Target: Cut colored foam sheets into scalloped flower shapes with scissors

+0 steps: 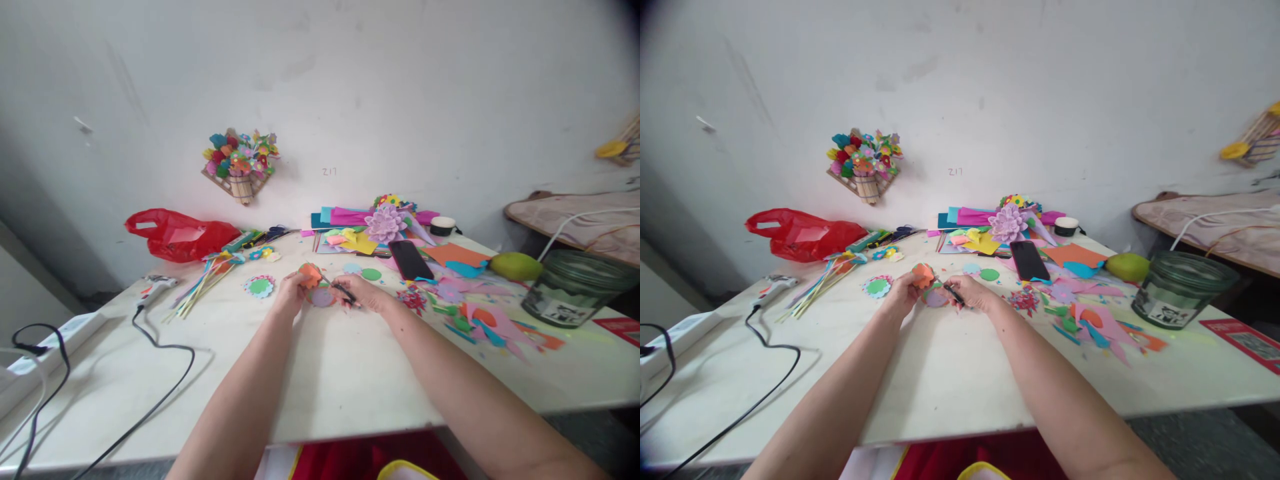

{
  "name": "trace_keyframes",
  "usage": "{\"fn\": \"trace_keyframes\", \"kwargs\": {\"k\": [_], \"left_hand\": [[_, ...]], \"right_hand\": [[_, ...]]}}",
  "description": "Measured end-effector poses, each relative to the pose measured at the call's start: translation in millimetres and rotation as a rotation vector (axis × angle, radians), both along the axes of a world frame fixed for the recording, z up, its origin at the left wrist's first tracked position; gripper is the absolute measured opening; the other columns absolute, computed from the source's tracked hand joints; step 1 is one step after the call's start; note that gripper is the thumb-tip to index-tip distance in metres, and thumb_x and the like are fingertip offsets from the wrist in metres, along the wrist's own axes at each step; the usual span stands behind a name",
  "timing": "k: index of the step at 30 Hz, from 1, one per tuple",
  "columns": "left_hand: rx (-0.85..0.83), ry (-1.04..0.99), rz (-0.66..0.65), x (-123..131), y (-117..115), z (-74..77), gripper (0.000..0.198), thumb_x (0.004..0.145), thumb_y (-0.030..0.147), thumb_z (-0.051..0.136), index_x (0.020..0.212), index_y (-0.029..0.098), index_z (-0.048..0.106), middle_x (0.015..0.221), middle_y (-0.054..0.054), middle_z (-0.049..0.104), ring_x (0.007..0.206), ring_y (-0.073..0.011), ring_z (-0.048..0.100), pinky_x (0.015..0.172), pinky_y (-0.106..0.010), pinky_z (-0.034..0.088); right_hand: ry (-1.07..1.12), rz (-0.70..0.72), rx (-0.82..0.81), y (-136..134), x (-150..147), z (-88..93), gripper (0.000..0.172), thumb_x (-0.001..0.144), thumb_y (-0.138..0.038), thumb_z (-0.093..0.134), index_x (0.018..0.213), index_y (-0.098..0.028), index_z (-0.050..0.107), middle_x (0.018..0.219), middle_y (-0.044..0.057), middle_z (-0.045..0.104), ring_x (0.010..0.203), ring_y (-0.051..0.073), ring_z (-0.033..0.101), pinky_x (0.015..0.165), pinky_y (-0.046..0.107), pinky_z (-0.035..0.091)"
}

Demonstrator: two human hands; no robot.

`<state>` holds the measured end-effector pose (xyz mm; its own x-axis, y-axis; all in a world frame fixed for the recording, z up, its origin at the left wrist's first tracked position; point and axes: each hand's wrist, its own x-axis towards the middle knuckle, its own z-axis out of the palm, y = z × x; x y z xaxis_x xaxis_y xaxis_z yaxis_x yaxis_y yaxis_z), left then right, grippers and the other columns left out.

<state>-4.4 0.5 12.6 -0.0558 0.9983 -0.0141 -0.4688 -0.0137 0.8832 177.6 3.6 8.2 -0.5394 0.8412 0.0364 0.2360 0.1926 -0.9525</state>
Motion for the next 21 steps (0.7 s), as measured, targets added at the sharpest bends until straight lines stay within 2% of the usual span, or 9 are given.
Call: {"fn": "trace_keyframes", "kwargs": {"k": [21], "left_hand": [[-0.008, -0.021, 0.004, -1.4, 1.5, -0.5, 0.016, 0.052, 0.008, 0.062, 0.067, 0.012, 0.066, 0.067, -0.006, 0.07, 0.066, -0.0178, 0.065, 0.069, -0.03, 0.054]], "right_hand": [[0.004, 0.017, 0.022, 4.3, 1.0, -3.5, 0.03, 0.07, -0.042, 0.066, 0.067, -0.016, 0.053, 0.05, -0.005, 0.05, 0.038, 0.006, 0.043, 0.035, 0.019, 0.024]]}}
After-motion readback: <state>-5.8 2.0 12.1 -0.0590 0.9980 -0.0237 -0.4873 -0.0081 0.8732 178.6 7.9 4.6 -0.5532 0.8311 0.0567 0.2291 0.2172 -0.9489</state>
